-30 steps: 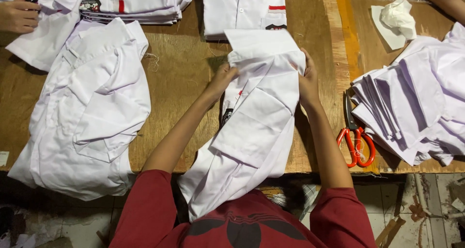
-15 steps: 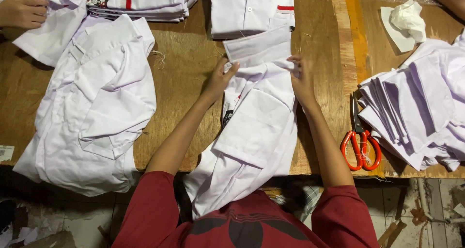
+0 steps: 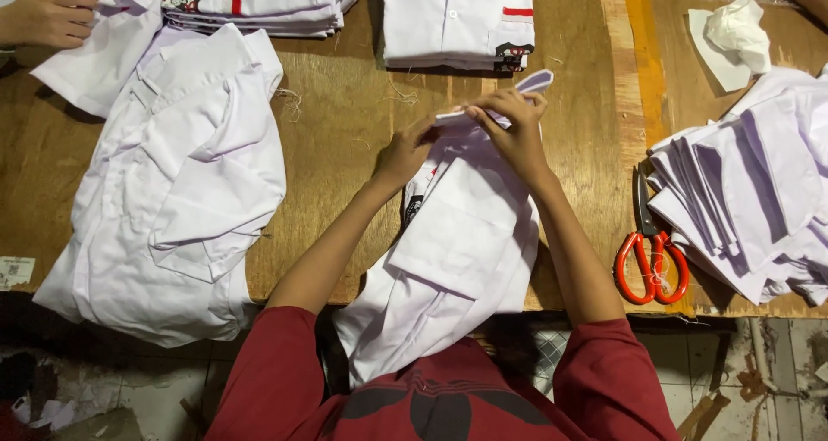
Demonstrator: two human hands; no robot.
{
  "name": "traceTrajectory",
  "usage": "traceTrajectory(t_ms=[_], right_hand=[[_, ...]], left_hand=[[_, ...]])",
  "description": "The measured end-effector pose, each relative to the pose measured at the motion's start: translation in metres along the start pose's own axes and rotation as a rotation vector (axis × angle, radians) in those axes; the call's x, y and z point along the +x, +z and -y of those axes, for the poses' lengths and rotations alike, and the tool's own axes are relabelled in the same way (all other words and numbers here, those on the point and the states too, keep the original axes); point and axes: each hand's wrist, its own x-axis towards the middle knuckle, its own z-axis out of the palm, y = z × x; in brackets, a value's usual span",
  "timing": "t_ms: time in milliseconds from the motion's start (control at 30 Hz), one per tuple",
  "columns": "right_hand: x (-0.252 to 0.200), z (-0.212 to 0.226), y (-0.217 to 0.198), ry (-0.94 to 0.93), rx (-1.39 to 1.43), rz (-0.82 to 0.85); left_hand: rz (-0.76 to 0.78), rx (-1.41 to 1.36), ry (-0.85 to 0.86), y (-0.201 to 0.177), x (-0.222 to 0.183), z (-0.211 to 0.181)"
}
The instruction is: Folding white shirts and using scissors to trim excess threads from the fabric near the pocket area.
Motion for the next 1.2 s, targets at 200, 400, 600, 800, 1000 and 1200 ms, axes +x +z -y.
traceTrajectory(t_ms=[200,400,600,800,1000,1200], right_hand=[[-0.001,0.043,-0.015,0.424,0.598,0.042],[0.002,0.043,-0.014,0.578,0.695,-0.110],[0.004,0.029,-0.014,0.607,0.664,-0.141],[0.000,0.028,-0.027,0.513,0.526,-0.133],[0.024,0.035,-0.052,0.160,0.100,-0.103],[0.047,0.039,-0.042,0.325,0.390,-0.015]], left_hand=[[-0.068,-0.104,0.269,-0.020,0.016,0.012],[-0.110,0.081,0.444,-0.019,0.015,0.005],[-0.133,0.259,0.625,-0.022,0.018,0.012],[-0.228,0.475,0.752,0.001,0.029,0.055],[0.148,0.243,0.586,-0.021,0.019,0.006],[0.074,0.315,0.477,-0.014,0.010,-0.024]])
